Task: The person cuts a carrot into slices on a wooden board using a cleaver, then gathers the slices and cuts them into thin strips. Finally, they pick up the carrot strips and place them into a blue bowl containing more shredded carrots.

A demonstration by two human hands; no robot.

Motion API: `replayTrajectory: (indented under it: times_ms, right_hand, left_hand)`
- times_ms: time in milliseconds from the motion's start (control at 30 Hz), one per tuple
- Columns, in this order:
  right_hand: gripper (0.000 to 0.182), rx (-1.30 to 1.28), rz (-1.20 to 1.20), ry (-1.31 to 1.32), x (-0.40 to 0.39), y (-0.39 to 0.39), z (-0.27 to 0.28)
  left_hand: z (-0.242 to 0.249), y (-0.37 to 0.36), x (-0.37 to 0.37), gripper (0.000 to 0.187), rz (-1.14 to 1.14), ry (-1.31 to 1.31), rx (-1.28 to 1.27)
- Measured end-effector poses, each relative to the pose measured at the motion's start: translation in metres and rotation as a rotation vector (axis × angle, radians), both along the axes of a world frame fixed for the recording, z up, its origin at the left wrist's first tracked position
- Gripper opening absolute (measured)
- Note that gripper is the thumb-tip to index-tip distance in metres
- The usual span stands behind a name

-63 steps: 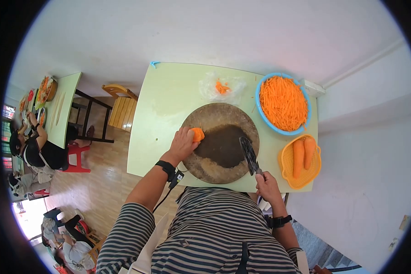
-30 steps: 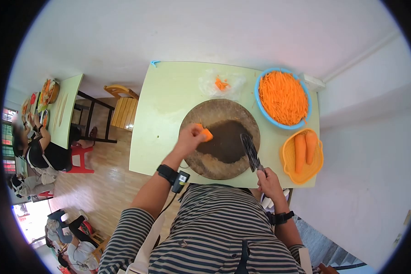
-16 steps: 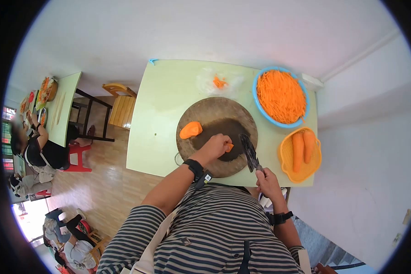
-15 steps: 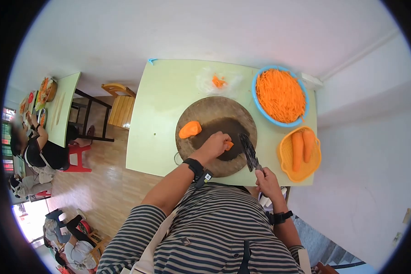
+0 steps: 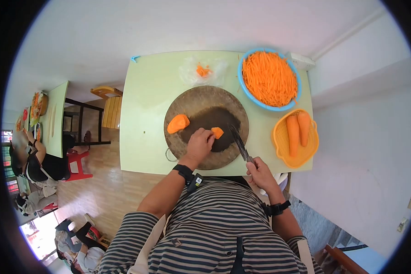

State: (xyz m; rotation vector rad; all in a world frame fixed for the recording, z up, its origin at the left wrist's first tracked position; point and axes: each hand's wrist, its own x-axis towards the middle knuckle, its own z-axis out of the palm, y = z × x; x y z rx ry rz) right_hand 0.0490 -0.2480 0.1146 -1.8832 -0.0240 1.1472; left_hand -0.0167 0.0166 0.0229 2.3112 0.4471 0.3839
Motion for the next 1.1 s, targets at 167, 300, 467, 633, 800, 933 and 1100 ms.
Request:
replayTrajectory:
  times_ms: [167,300,467,633,800,933,1100]
  right_hand:
    - [0.032,-0.020,0.045,-0.133,0.001,-0.001,-0.003]
    - [0.033,0.034,0.125,-0.484,-0.006,0.003,-0.013]
    - [0.038,0.020,0.300,-0.765,-0.009,0.023,-0.011]
    - [0.038,-0.108,0.441,-0.692,-0.013,0.032,-0.008]
    - [0.039,-0.138,0.488,-0.705,-0.016,0.033,-0.011]
    - [0.040,-0.121,0.488,-0.725,-0.018,0.029,-0.013]
    - [0.040,-0.156,0.502,-0.712,-0.022,0.031,-0.009]
  left_hand:
    - [-0.005,-0.010,0.005,0.017,-0.010,-0.037,0.124]
    - [-0.010,-0.010,0.007,0.018,-0.027,-0.058,0.166]
    - [-0.012,-0.008,0.004,0.018,-0.062,-0.068,0.198]
    - [-0.019,-0.006,0.000,0.023,-0.100,-0.025,0.244]
    - [-0.017,-0.008,-0.001,0.025,-0.106,0.027,0.267]
    - [-0.024,-0.009,-0.001,0.027,-0.095,0.049,0.252]
    - [-0.023,-0.011,0.000,0.029,-0.074,0.052,0.259]
